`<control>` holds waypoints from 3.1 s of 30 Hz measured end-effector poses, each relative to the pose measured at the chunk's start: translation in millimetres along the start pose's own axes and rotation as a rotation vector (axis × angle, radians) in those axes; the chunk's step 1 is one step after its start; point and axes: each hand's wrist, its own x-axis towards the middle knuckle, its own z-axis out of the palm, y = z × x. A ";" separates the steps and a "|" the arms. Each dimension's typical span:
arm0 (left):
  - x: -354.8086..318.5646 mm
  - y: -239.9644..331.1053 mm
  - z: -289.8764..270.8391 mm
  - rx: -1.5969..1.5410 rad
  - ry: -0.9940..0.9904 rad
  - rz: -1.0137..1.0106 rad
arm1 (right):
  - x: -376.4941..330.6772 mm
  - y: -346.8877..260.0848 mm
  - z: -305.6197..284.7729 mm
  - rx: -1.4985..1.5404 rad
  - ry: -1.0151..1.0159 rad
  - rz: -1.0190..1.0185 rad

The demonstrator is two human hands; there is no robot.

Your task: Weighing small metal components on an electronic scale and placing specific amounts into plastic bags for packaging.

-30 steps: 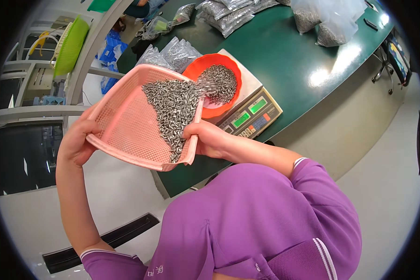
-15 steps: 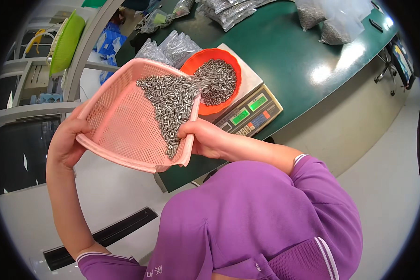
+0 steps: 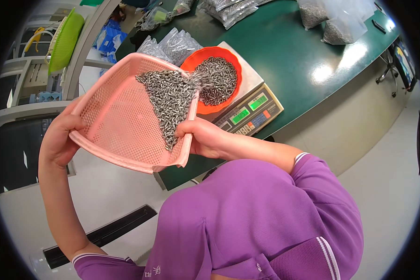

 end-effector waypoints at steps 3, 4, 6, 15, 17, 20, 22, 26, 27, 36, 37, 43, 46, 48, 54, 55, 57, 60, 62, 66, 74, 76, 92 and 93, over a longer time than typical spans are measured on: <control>-0.9 2.0 1.7 0.003 0.004 0.009 | -0.8 -1.7 1.7 -0.008 -0.004 0.012; -1.2 2.8 2.1 0.003 0.005 0.007 | -0.7 -1.9 1.9 -0.012 -0.031 -0.004; -1.9 4.2 2.6 0.010 0.016 -0.001 | -0.5 -2.1 2.3 -0.003 -0.027 0.004; -3.2 9.3 3.8 0.041 0.070 -0.016 | 4.3 0.1 -0.4 0.016 -0.071 -0.007; -4.4 11.9 9.0 0.054 0.022 0.006 | 6.5 1.1 -1.3 0.024 -0.084 -0.007; -6.6 17.4 18.8 0.136 -0.016 0.022 | 9.7 1.8 -2.1 0.040 -0.122 -0.032; -7.6 18.7 24.4 0.194 -0.043 0.026 | 10.3 1.8 -2.3 0.026 -0.096 -0.025; -7.1 19.5 25.8 0.234 0.031 0.046 | 9.7 1.0 -2.6 -0.004 -0.098 -0.007; -6.1 19.0 24.5 0.231 0.028 0.054 | 9.9 1.1 -2.4 0.003 -0.103 -0.011; -3.1 11.0 8.2 0.201 0.060 0.093 | 14.7 4.2 -3.9 0.054 -0.120 -0.011; -2.9 10.7 6.2 0.200 0.059 0.092 | 14.9 4.3 -3.8 0.052 -0.111 -0.009; 7.2 10.3 -7.4 0.277 -0.067 0.089 | 16.0 3.9 -2.4 0.040 -0.113 0.010; 9.2 10.4 -11.5 0.303 -0.064 0.082 | 17.4 4.3 -2.5 0.055 -0.114 0.029; 9.5 10.4 -11.0 0.294 -0.096 0.093 | 18.6 5.3 -2.4 0.063 -0.125 0.021; 7.4 14.1 2.2 0.343 -0.106 0.128 | 21.1 8.3 -2.6 0.087 -0.113 0.009; 5.9 14.9 4.6 0.342 -0.095 0.126 | 21.6 8.5 -2.6 0.084 -0.104 0.015; 2.3 16.4 8.2 0.402 -0.085 0.172 | 22.1 8.6 -2.4 0.094 -0.110 0.006; 3.0 17.5 10.7 0.475 -0.049 0.176 | 22.0 8.2 -1.6 0.107 -0.103 0.006; 3.2 18.7 10.4 0.502 -0.001 0.169 | 21.5 7.7 -0.5 0.110 -0.085 0.011; 3.8 23.9 8.3 0.514 -0.015 0.129 | 20.2 6.2 1.4 0.120 -0.102 -0.013; 5.4 22.7 8.0 0.559 0.048 0.218 | 17.4 5.5 2.7 0.123 -0.125 -0.040; 5.8 24.2 7.6 0.577 0.057 0.221 | 17.6 5.9 3.0 0.128 -0.127 -0.047; 3.1 32.6 25.5 0.637 0.157 0.256 | 16.6 3.1 -0.1 0.178 -0.183 -0.105; 3.7 34.8 26.0 0.641 0.159 0.255 | 16.2 2.4 -0.9 0.175 -0.177 -0.101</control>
